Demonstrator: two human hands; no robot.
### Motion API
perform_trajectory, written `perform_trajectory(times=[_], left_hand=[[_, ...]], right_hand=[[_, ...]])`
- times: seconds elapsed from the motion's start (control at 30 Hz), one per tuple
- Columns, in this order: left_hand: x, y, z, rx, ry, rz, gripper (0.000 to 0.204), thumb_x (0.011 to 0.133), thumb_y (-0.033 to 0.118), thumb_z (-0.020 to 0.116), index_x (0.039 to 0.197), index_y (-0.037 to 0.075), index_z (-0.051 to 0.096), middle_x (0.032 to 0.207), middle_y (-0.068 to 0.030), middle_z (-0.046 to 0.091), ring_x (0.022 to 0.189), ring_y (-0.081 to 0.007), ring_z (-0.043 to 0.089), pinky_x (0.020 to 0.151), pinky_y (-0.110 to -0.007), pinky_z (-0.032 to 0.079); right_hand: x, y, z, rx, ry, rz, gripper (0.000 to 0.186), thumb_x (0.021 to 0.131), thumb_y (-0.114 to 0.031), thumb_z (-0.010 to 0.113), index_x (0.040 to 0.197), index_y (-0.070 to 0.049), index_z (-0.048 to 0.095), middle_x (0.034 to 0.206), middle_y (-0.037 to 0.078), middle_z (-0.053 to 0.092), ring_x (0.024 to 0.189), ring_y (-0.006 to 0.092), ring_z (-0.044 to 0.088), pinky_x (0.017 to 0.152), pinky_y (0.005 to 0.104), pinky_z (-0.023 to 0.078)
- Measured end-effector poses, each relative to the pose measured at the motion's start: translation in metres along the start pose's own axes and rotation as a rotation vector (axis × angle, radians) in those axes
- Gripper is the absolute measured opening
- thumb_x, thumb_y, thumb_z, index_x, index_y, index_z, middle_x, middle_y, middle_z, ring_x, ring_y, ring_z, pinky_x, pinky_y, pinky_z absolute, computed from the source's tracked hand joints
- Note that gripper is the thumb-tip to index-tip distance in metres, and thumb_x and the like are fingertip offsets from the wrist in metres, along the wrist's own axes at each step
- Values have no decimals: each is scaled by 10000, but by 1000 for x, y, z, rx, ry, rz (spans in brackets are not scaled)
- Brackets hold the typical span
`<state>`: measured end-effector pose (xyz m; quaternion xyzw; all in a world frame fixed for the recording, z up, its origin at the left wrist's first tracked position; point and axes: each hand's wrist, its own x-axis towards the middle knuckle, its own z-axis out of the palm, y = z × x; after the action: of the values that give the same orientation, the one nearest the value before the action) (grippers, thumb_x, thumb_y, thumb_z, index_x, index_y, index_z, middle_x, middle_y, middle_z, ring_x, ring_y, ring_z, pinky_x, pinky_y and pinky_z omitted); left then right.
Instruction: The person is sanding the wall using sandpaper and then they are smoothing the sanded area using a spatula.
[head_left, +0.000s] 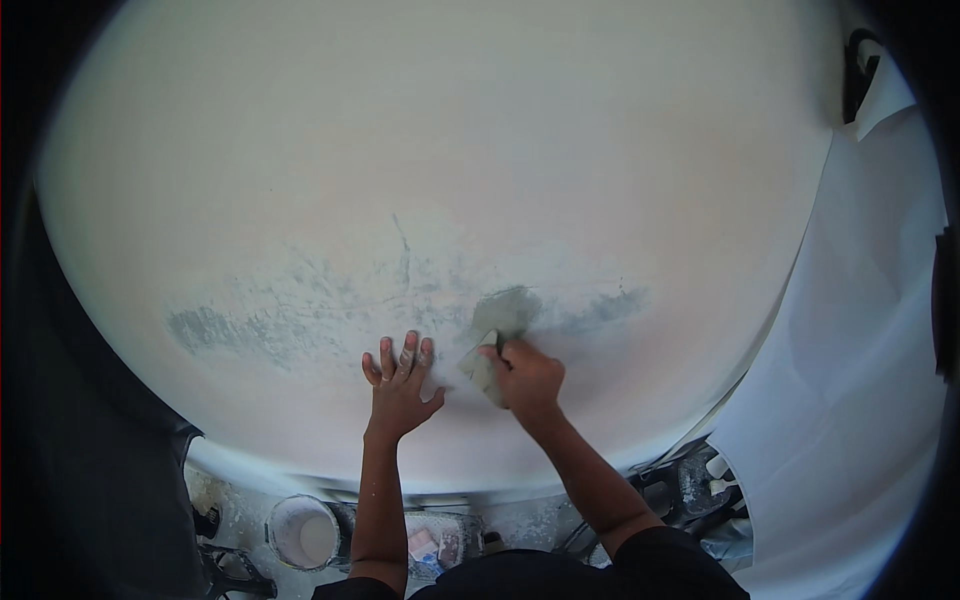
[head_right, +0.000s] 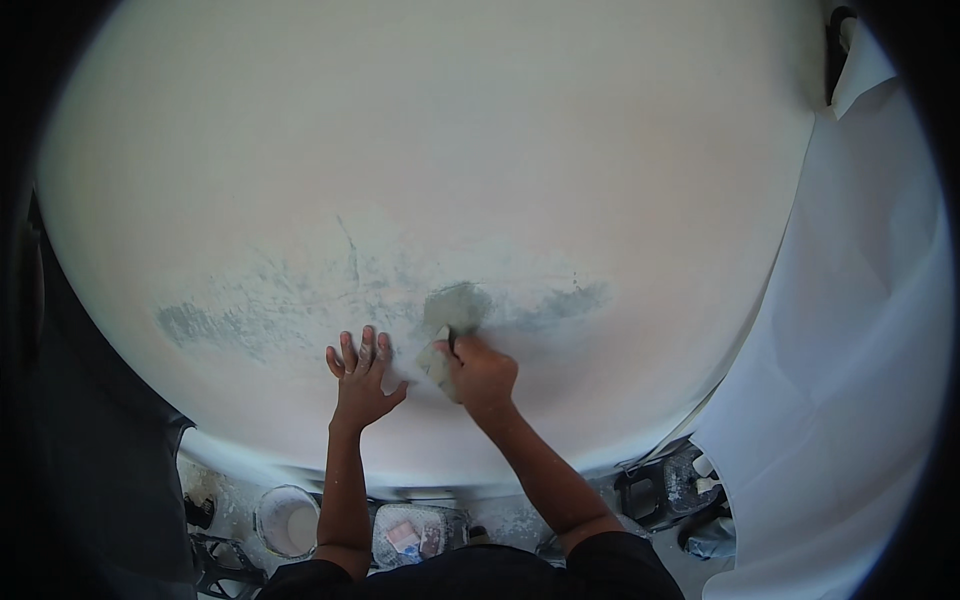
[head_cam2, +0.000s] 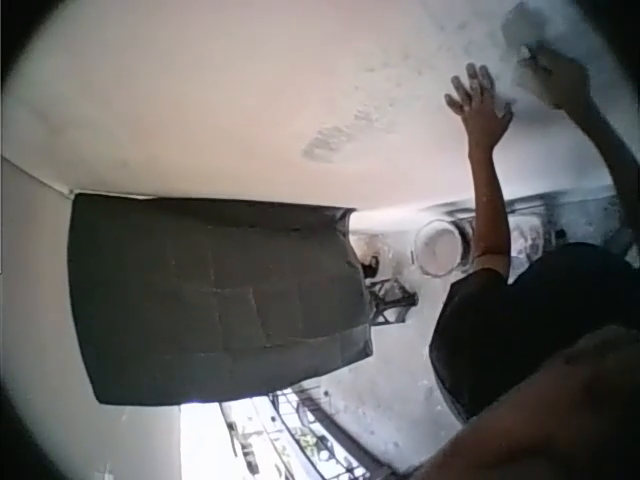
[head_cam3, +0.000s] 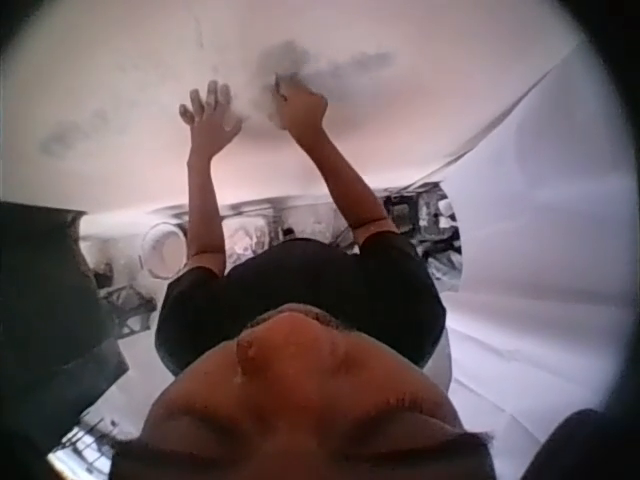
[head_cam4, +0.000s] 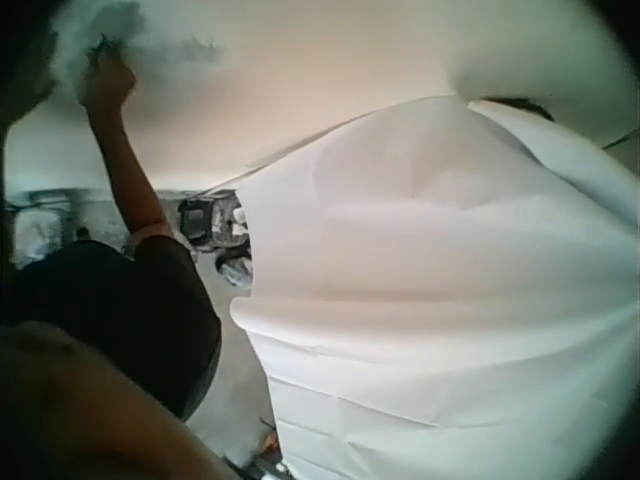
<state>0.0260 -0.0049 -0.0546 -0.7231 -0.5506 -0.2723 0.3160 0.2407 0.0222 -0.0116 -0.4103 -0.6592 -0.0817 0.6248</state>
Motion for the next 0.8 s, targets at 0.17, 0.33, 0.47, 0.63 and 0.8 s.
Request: perform_trajectory(times=[0.17,0.33,0.47,0.63,0.8], left_hand=[[-6,-5,-1,12,13,7,836,742,461,713,1467,161,422,1618,-78,173,1495,-354,-33,1135,-563,-107],[-7,-1,2,-16,-13,-25,830,739,464,715,1465,182,429,1613,-63,197,1497,-347,-18,1136,-563,-106],[-7,0,-2,0,8,-10,832,734,466,715,1462,179,434,1612,-65,200,1497,-345,-20,1137,-563,-106],[-6,0,3,7,1,-18,834,730,472,711,1460,177,435,1609,-68,206,1496,-351,-14,1138,-570,-101],[-10,-1,-1,23,7,-15,831,726,468,714,1455,175,442,1608,-68,210,1495,-352,-14,1140,-569,-97]], right_hand=[[8,-5,-11,-32,-67,-80,370,756,-183,821,594,-64,511,568,85,537,428,188,462,420,299,388],[7,-2,-11,-42,29,46,378,739,-212,825,583,-81,507,599,60,559,460,237,515,443,318,417],[7,-7,-16,-83,-32,-77,386,750,-199,819,578,-68,499,573,71,541,444,223,498,426,315,404],[9,0,-11,-58,37,18,395,735,-242,830,579,-75,508,577,57,554,444,225,514,426,319,402],[22,-7,-23,-25,21,-57,355,737,-215,831,592,-71,540,578,63,552,448,230,506,435,313,403]])
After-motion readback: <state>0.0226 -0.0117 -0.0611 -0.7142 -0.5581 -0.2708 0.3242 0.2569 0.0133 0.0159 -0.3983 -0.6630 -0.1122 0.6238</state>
